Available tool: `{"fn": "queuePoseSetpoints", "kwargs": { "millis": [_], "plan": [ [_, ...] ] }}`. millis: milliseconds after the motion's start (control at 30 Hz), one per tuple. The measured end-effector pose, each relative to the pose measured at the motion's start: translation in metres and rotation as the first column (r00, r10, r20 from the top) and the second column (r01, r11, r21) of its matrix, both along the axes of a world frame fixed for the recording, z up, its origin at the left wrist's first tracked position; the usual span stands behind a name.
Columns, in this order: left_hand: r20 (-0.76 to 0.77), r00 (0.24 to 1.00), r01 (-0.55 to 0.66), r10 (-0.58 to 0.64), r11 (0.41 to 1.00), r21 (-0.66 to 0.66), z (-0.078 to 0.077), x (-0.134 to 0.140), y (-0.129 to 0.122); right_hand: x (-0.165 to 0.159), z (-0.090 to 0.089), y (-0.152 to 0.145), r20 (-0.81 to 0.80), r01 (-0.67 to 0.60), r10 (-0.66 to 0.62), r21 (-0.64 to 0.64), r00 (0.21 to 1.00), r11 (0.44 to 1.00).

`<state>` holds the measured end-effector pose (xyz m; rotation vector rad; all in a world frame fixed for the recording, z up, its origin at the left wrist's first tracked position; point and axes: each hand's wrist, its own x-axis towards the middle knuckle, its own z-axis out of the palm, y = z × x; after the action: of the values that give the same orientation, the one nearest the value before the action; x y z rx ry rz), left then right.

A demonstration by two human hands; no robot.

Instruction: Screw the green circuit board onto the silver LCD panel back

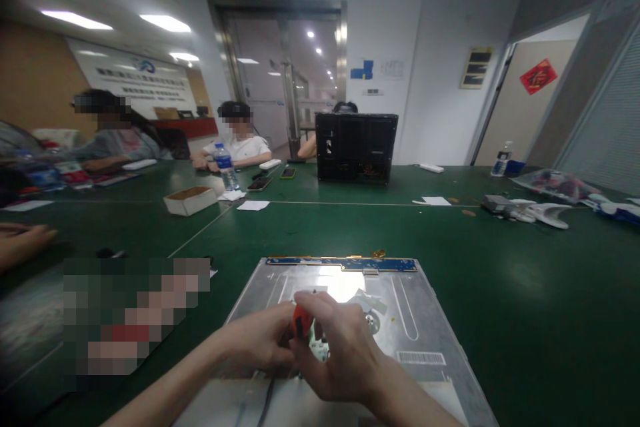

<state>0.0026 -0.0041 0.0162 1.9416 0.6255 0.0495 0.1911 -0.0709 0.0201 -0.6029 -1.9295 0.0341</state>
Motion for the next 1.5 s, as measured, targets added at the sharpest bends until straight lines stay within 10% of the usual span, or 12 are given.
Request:
{"fn": "queuePoseSetpoints", "kwargs": {
  "millis": [1500],
  "plan": [
    [-0.006,1.0,-0.016,0.016,0.999,-0.03,0.0041,0.0019,-0.0014,-0.0006,-0.0038,0.0031,-0.022,-0.01,0.011,0.006,1.0,1.0]
  ]
}}
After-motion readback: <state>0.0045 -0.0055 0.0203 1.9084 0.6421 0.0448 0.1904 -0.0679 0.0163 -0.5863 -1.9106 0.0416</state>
